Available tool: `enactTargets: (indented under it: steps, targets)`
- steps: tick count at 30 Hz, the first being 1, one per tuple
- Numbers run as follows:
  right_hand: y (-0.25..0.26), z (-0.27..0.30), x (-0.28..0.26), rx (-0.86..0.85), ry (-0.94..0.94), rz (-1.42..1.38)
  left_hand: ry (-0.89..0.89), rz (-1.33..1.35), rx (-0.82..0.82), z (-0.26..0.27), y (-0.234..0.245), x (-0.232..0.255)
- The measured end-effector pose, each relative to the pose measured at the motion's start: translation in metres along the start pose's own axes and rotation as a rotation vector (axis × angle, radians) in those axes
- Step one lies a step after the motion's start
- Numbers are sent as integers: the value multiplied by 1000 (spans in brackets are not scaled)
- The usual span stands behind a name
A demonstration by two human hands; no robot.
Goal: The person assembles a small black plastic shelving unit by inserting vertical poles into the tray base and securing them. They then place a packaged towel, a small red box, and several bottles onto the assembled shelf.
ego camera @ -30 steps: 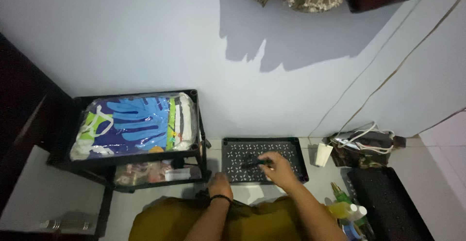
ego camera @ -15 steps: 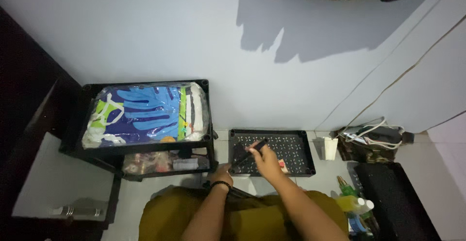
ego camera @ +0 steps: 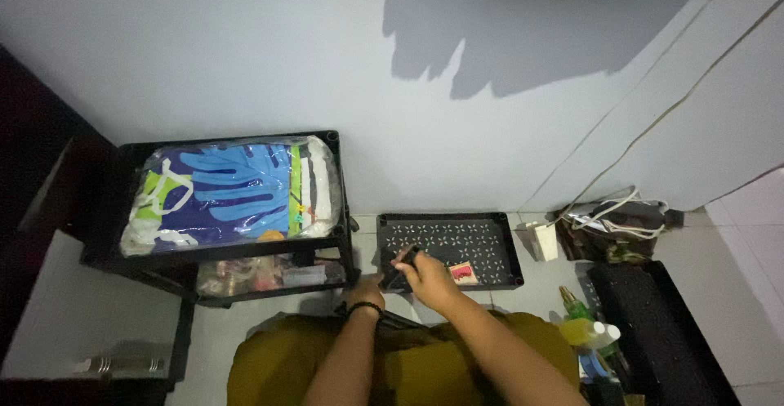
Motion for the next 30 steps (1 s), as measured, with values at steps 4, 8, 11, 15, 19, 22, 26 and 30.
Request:
enactTargets:
  steps: [4,8,11,15,19,22,26,30]
  targets:
    - [-13,-4,-2,-158,-11,-47,48,-33,-47,-15,-7,-6]
    - [-17,-12,-9,-94,111,101,-67,-84,83,-23,-4,-6]
    - [-26,-18,-6,-102,104,185,-40,-188,71,-27,-6,-5]
    - [-36,-21,-9,-110,139,201,41,-114,-18,-27,-7,-8]
    - [-40,-19,-7,-121,70,153,-88,-71,76,-20,2,1]
    - [-31,-16,-16,-42,118,183,-121,1,58,-13,7,6]
    - [-29,-16,-2,-146,-114,-26,-57,-63,-15,-11,6,12]
    - [-34,-21,-14,-75,-21,63,-45,-78,-30,-18,-2,9]
Point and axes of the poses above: each hand's wrist, its own z-axis away from the middle knuckle, its own y-axis out of the back of the hand, x = y × z, the point moved 7 cm from there along -z, towards the middle knuckle, and after that the axes turned 12 degrees about -x, right-handed, at the moved point
